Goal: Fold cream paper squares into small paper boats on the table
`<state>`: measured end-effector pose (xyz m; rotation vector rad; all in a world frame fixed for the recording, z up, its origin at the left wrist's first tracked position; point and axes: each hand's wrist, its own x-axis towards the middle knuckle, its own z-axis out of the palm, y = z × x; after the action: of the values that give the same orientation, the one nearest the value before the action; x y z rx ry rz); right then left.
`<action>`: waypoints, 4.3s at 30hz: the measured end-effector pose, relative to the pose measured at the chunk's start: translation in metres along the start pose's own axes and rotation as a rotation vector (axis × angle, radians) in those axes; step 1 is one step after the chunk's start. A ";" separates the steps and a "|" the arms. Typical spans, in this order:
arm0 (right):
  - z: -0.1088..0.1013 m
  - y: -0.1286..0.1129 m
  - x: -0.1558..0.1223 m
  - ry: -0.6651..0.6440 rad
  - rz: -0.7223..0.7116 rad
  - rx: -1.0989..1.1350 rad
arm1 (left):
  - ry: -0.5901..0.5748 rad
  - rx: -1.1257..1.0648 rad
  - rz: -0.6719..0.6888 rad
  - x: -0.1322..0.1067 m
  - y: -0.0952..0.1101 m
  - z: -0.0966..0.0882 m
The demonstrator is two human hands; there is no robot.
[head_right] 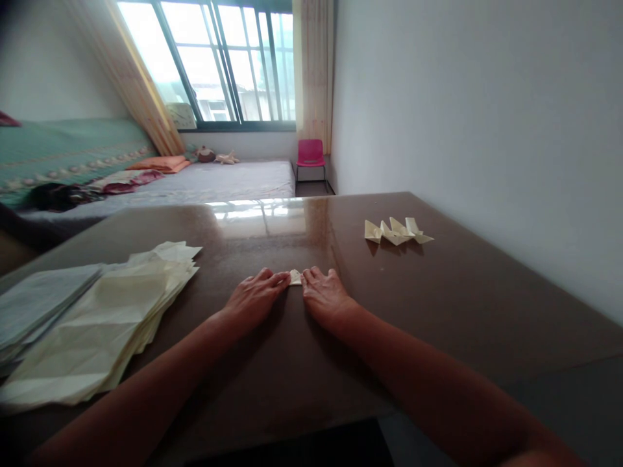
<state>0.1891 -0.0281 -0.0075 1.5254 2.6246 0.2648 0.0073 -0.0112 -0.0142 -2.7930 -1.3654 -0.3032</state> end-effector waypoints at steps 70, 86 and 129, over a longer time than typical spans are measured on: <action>0.027 0.011 0.037 0.442 -0.212 0.991 | 0.263 -0.515 -0.023 0.007 -0.004 0.022; 0.032 0.023 0.032 0.327 -0.234 0.913 | 0.080 -0.312 -0.096 0.002 -0.019 0.006; 0.024 0.022 0.031 0.148 -0.167 1.188 | 0.264 -0.587 -0.146 0.006 -0.008 0.006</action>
<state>0.1967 0.0118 -0.0264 1.4232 3.1241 -1.4777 0.0057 -0.0011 -0.0195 -2.9097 -1.6219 -1.2086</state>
